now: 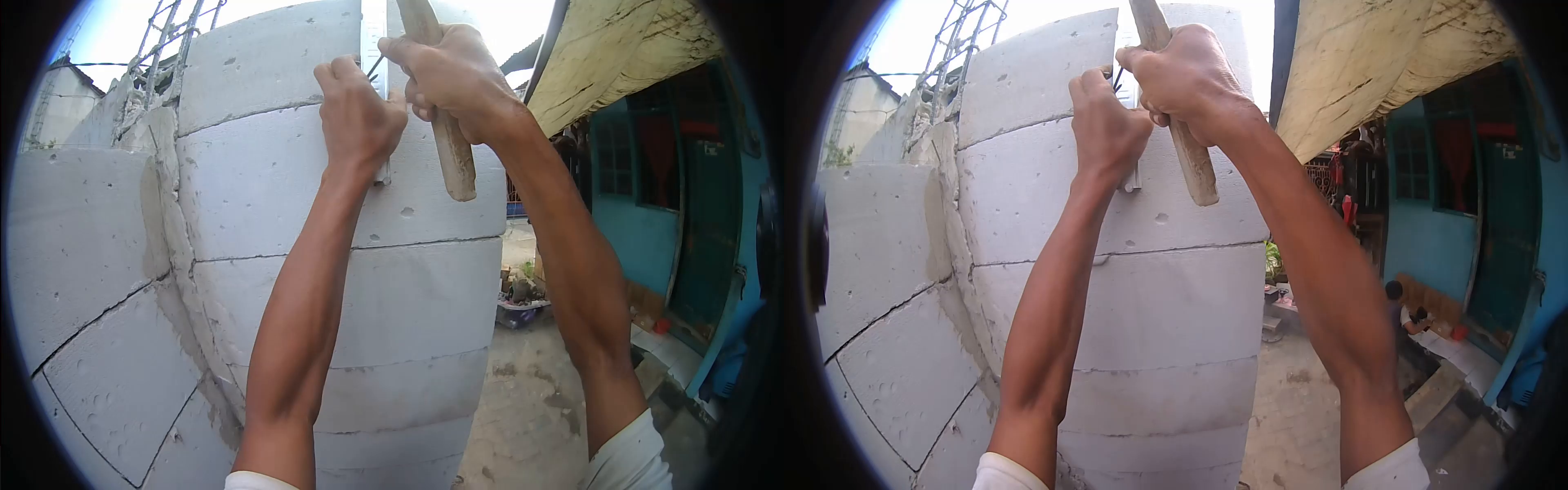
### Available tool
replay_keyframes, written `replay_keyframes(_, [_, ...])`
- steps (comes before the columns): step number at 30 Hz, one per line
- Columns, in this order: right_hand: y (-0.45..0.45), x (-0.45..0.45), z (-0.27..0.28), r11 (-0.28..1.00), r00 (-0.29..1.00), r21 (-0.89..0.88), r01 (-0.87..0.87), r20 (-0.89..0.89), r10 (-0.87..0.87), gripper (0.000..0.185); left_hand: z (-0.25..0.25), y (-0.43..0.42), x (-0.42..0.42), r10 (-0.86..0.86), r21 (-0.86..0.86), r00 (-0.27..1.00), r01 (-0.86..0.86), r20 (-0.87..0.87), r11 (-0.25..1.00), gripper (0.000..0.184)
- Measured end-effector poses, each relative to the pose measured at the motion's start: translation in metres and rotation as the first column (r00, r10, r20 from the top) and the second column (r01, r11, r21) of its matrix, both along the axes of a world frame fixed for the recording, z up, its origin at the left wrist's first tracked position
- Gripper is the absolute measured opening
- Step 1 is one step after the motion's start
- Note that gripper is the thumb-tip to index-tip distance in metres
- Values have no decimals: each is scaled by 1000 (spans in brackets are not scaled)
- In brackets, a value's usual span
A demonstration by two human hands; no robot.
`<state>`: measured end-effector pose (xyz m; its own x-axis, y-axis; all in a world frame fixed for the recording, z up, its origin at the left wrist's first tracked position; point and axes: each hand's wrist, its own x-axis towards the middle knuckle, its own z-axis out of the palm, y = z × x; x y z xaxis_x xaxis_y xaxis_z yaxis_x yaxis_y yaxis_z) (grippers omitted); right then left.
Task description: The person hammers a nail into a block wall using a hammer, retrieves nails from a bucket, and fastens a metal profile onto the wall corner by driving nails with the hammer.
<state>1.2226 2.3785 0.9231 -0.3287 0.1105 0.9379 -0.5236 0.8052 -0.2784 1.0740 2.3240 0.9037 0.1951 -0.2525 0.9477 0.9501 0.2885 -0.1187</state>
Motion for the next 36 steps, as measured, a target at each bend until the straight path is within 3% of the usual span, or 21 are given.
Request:
replay_keyframes(3, [12,4,10,986,969,8,-167,-181,166,36,1,2,-2,-7,-19,999,8,32,1000,53])
replay_keyframes(6, [-4,43,-8,993,991,-112,-34,-132,19,32,-1,0,-2,20,-70,993,-12,114,998,54])
replay_keyframes(9, [0,44,-23,999,983,-46,18,-180,-26,34,0,2,-11,28,-34,999,-28,-21,999,51])
replay_keyframes(11, [16,24,-26,982,965,-7,188,-186,-186,38,-4,-2,-7,-5,-91,1000,7,20,996,51])
replay_keyframes(15, [26,-2,-33,991,989,-41,129,-71,-131,35,-8,-5,-11,-121,-113,992,124,32,986,67])
replay_keyframes(18, [29,-11,-34,996,998,-86,18,-62,-23,36,-11,-9,-17,-203,-153,977,192,-60,970,61])
replay_keyframes(20, [30,-16,-35,993,999,-119,-26,-41,21,36,-12,-11,-21,-242,-237,965,212,-105,948,42])
replay_keyframes(23, [32,-22,-36,989,995,-121,-85,-71,77,34,-14,-11,-28,-224,-245,968,191,-112,951,28])
replay_keyframes(29, [25,-19,-37,997,997,-77,-31,-78,25,44,-12,-11,-34,-300,-277,941,250,-157,928,22])
replay_keyframes(31, [19,-8,-34,993,999,-105,-47,-8,46,35,-13,-16,-36,-301,-307,939,241,-166,921,22])
replay_keyframes(36, [12,-7,-38,989,997,-127,-70,-34,67,33,-16,-25,-39,-329,-388,932,250,-153,887,23])
